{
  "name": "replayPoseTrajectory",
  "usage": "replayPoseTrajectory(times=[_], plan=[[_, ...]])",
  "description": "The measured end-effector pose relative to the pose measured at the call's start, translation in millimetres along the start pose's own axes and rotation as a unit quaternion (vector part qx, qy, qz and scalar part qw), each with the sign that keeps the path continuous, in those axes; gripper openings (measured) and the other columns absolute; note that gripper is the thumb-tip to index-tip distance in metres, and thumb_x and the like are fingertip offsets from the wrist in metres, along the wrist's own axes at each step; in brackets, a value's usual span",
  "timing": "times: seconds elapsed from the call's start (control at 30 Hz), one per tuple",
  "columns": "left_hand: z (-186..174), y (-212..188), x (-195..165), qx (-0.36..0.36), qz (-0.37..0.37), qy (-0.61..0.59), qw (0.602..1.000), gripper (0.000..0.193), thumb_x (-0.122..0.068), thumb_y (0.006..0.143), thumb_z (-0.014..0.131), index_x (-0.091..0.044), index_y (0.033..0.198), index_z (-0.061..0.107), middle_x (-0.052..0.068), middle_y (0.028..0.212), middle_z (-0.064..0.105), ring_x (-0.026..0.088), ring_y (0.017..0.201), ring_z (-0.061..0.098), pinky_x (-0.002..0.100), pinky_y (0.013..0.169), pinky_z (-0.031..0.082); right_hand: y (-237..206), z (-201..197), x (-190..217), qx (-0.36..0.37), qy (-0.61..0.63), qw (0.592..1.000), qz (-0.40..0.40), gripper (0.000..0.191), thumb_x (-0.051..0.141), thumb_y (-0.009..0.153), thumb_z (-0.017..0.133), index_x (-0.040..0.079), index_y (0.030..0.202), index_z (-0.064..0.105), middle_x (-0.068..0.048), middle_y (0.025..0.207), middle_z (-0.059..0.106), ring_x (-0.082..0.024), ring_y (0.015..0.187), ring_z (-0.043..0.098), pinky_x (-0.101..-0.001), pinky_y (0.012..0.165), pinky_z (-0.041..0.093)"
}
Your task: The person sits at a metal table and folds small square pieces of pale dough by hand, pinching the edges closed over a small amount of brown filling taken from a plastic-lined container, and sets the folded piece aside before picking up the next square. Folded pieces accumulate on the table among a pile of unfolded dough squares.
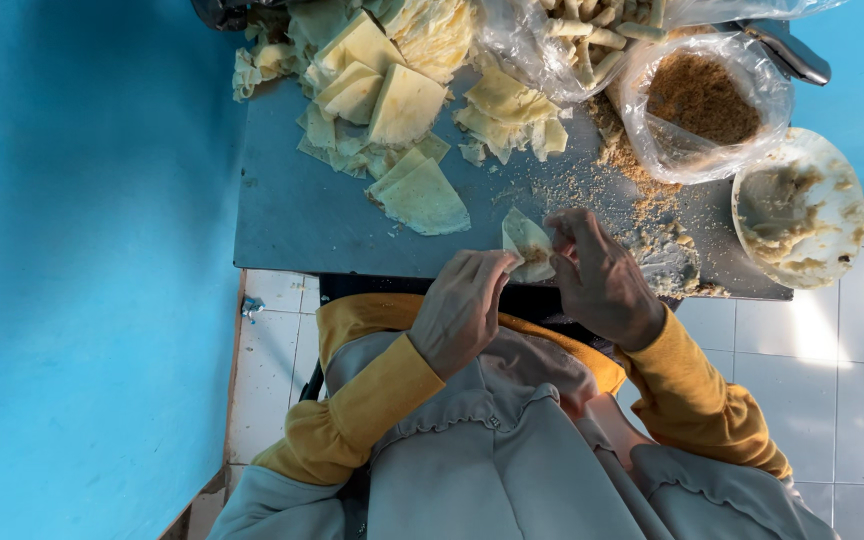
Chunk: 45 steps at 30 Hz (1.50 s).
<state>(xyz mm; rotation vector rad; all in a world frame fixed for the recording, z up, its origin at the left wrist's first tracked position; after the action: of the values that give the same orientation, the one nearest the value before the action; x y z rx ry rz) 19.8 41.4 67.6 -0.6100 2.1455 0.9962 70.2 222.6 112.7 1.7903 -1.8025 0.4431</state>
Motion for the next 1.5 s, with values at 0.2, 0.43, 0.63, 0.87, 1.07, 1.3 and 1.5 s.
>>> replayPoseTrajectory(times=[0.2,0.43,0.63,0.87,1.07,1.3,1.5], plan=[[1,-2,2,0.02,0.022,0.039,0.999,0.03,-0.003,0.097,0.064,0.0,0.127,0.063,0.013,0.12,0.067,0.031,0.111,0.061,0.041,0.099,0.051,1,-7,11,0.01,0.039,0.999,-0.033,0.036,-0.015,0.093,0.047,0.0,0.126,0.049,-0.015,0.109,0.066,-0.028,0.099,0.072,-0.0382,0.084,0.058],[5,1,12,0.051,0.039,0.083,0.995,0.031,-0.006,0.094,0.068,0.0,0.124,0.065,0.01,0.119,0.066,0.028,0.109,0.06,0.039,0.098,0.051,3,-1,17,0.005,0.032,0.996,-0.08,0.032,-0.012,0.098,0.05,0.0,0.127,0.052,-0.016,0.112,0.071,-0.028,0.105,0.074,-0.037,0.088,0.06],[7,3,16,0.048,0.065,0.099,0.992,0.028,-0.01,0.094,0.068,0.0,0.12,0.066,0.008,0.114,0.065,0.026,0.107,0.059,0.038,0.096,0.051,2,3,19,-0.009,-0.086,0.983,-0.163,0.036,0.003,0.09,0.068,0.002,0.123,0.054,-0.011,0.1,0.07,-0.029,0.089,0.073,-0.0417,0.085,0.057],[10,9,22,0.045,0.132,0.155,0.978,0.021,-0.008,0.092,0.07,-0.002,0.112,0.064,0.008,0.103,0.062,0.025,0.102,0.058,0.038,0.095,0.051,-12,2,15,-0.002,-0.05,0.987,-0.154,0.035,0.009,0.091,0.072,0.002,0.123,0.058,-0.013,0.11,0.073,-0.029,0.097,0.074,-0.0389,0.089,0.058],[10,18,23,0.049,0.063,0.138,0.987,0.023,-0.005,0.086,0.068,-0.004,0.108,0.064,0.008,0.098,0.061,0.027,0.098,0.058,0.04,0.089,0.049,6,6,4,0.014,-0.061,0.988,-0.144,0.034,0.009,0.091,0.076,0.005,0.121,0.06,-0.008,0.099,0.073,-0.022,0.084,0.072,-0.0373,0.079,0.058],[13,18,11,0.032,0.151,0.221,0.963,0.024,-0.011,0.091,0.067,0.002,0.112,0.063,0.011,0.101,0.057,0.027,0.1,0.057,0.039,0.093,0.051,12,10,-12,0.012,0.002,0.995,-0.1,0.047,-0.003,0.093,0.071,0.005,0.134,0.051,-0.014,0.107,0.07,-0.029,0.092,0.075,-0.0367,0.074,0.06],[18,21,16,0.045,0.141,0.271,0.951,0.025,-0.01,0.086,0.066,0.002,0.107,0.065,0.012,0.101,0.057,0.028,0.099,0.057,0.04,0.09,0.05,-8,17,-4,-0.039,-0.103,0.979,-0.17,0.052,0.001,0.093,0.07,0.0,0.137,0.043,-0.02,0.112,0.07,-0.034,0.095,0.071,-0.0388,0.074,0.06]])
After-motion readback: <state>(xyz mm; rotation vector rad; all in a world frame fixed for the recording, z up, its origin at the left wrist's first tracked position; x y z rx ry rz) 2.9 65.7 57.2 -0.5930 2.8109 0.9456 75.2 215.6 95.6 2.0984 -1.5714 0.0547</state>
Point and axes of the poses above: each hand's wrist, its own y-axis towards the middle knuckle, its own z-axis out of the palm, x = y × z, the point moved 3 cm from there along y, towards the middle knuckle
